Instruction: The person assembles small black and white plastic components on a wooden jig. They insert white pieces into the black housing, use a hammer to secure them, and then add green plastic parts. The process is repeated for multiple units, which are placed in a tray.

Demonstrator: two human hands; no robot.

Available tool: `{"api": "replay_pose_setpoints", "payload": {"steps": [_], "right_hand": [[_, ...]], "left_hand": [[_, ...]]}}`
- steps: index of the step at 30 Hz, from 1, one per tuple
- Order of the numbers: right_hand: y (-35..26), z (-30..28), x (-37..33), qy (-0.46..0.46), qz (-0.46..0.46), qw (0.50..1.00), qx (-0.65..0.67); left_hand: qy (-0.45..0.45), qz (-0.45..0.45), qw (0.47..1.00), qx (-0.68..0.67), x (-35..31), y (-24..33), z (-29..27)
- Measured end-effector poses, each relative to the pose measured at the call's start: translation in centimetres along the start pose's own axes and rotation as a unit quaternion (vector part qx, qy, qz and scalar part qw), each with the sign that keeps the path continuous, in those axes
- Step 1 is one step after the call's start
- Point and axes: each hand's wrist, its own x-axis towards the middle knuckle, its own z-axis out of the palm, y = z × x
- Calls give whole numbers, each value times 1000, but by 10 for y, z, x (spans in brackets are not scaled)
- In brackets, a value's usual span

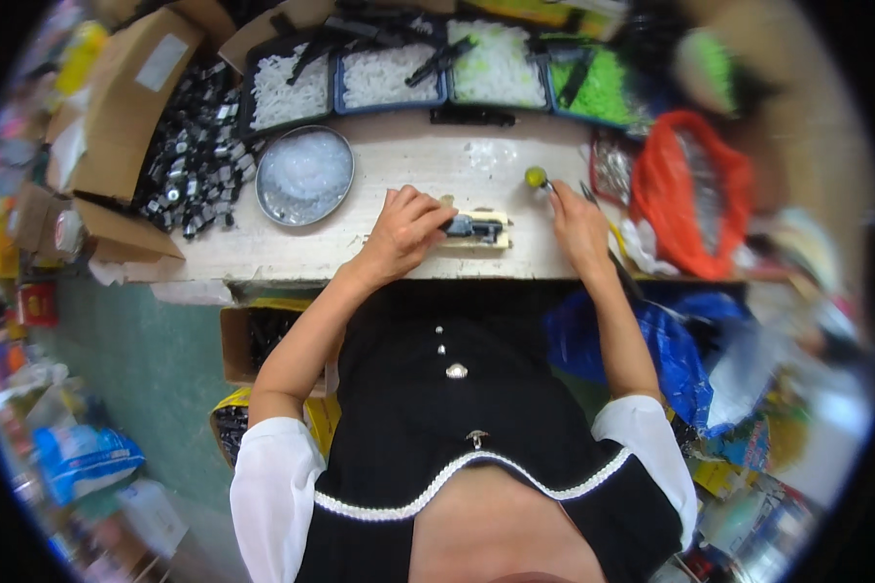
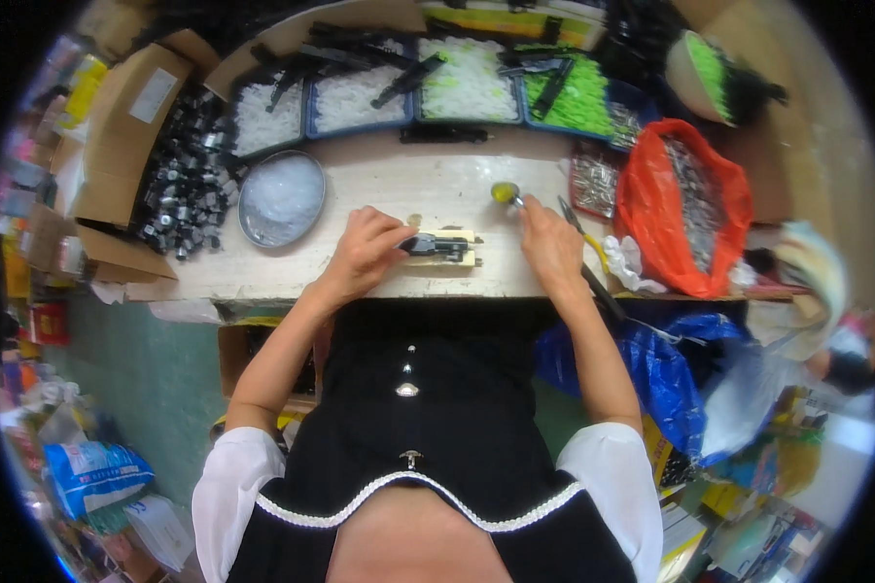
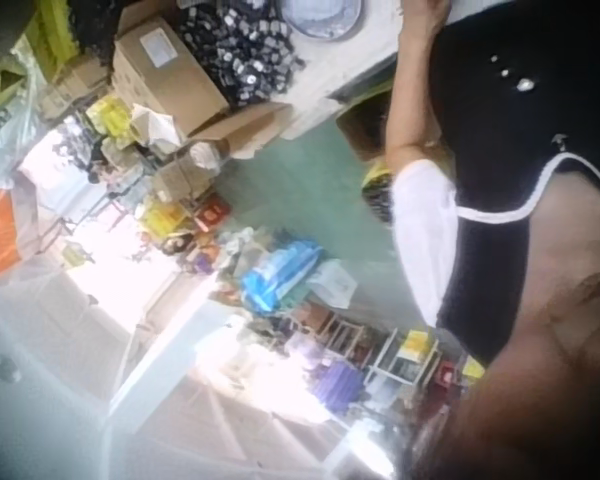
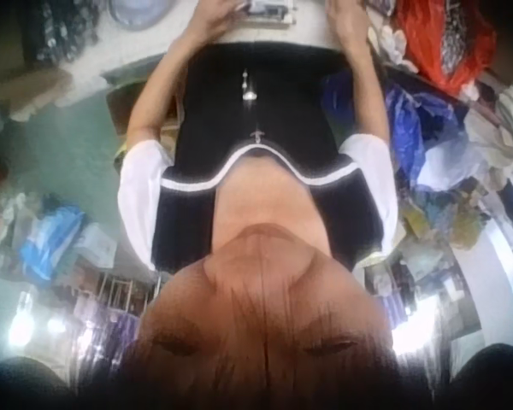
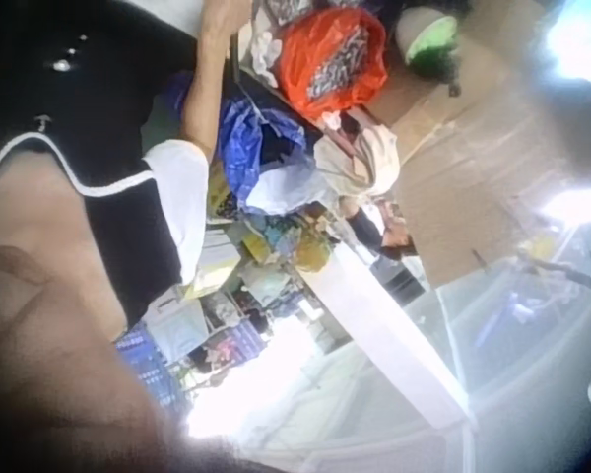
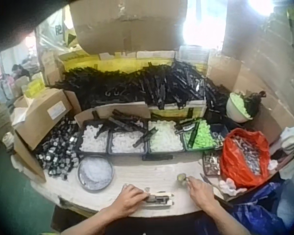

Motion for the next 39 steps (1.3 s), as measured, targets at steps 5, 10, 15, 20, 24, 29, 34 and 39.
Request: {"api": "replay_pose_setpoints", "payload": {"steps": [5,10,15,20,24,29,34,39], "right_hand": [[23,13,-3,57,-56,997,-18],[6,4,22,84,-88,993,4],[-21,18,76,62,-141,986,56],[-63,43,155,84,-167,977,104],[-77,64,203,76,-143,985,63],[-90,64,223,31,-24,994,98],[-91,45,220,95,8,972,214],[-89,21,174,-44,-42,950,306]], "left_hand": [[51,33,996,70,35,-24,2],[53,49,979,192,72,-66,33],[32,50,968,245,91,-76,43],[112,1,978,174,69,-63,18],[250,-92,942,204,3,-69,-41],[350,-374,836,196,-106,-74,-117],[299,-451,764,351,-138,-84,-132],[273,-440,752,408,-129,-99,-126]]}}
